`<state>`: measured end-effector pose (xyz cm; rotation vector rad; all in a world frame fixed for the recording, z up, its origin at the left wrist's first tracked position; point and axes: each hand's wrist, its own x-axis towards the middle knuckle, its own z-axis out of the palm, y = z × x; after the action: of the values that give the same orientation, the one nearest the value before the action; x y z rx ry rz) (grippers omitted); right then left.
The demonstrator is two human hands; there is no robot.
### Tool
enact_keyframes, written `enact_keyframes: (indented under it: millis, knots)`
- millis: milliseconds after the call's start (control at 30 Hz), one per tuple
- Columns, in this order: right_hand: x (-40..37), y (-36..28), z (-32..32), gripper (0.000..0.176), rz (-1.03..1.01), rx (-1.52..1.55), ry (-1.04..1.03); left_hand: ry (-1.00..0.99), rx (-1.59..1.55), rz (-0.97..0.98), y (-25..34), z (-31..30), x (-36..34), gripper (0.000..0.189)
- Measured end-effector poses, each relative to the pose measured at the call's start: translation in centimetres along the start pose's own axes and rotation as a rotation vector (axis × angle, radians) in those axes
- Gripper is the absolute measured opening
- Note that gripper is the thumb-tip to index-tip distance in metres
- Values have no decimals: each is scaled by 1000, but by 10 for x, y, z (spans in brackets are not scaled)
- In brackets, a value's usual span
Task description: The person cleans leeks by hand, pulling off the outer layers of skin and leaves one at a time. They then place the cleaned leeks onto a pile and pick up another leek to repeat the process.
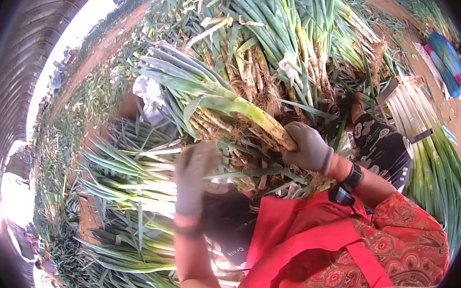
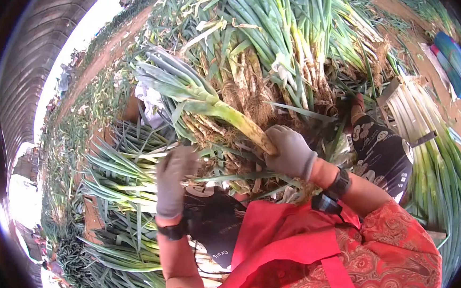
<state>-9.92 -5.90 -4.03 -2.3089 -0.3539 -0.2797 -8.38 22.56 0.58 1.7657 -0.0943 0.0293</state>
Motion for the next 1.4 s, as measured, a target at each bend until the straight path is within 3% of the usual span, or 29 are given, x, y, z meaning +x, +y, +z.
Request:
enact_keyframes:
  millis: [67, 167, 200, 300, 333, 367, 433, 467, 567, 633, 700, 767, 800, 900, 967, 1033, 1133, 1200, 1267, 1400]
  knots:
    - [-24, -3, -9, 32, -122, -30, 89, -29, -87, -122, 9, 44, 9, 38]
    - [-47, -2, -11, 39, -293, -138, 211, -27, -110, 91, -5, 80, 30, 38]
    - [-50, 4, -10, 40, -312, -152, 258, 0, 7, 33, 4, 89, 29, 33]
    - [-64, 17, -22, 44, 88, 564, -123, 10, -546, 90, 2, 116, 24, 12]
    - [-67, 15, -24, 43, 202, 826, -92, 66, -481, -38, 21, 122, 14, 6]
    - [-70, 13, -26, 46, 318, 1087, -60, 83, -574, -27, 32, 131, 7, 6]
    - [-72, 22, -17, 40, 214, 683, 169, 122, -766, -3, 43, 147, 1, 8]
    - [-72, 25, -17, 38, 205, 647, 229, 102, -823, -4, 21, 149, 4, 19]
    - [-68, 29, -23, 33, 171, 520, 373, -268, 265, 20, 16, 151, -18, 28]
    - [-65, 29, -40, 32, 141, 408, 432, -550, 711, 551, -57, 161, -29, 23]
    - [-68, 33, -51, 30, 165, 386, 383, -735, 373, 73, -96, 155, -64, 33]
    - [-72, 36, -59, 29, 164, 345, 321, -681, 221, -360, -65, 151, -54, 48]
    - [-76, 39, -55, 26, 140, 396, 341, -545, 238, -558, -21, 142, -33, 57]
    - [-95, 30, -52, 24, 265, 509, 159, -189, 7, -116, 6, 119, 18, 45]
    - [-107, 28, -37, 22, 173, 489, 115, -163, -147, 182, -24, 98, 53, 25]
    - [-111, 34, -29, 23, 154, 447, -53, -85, -477, 41, -4, 113, 57, 21]
    - [-79, 44, -45, 27, -27, 132, -89, -132, -458, 64, -14, 124, 52, 13]
    - [-48, 32, -46, 39, 268, 731, -76, -251, 37, 353, -58, 118, 59, 10]
    - [-16, 40, -35, 47, 287, 984, -158, -369, -164, 85, -30, 132, 42, 7]
    - [6, 36, -29, 46, 311, 842, -223, -380, -222, 24, -44, 137, 48, 12]
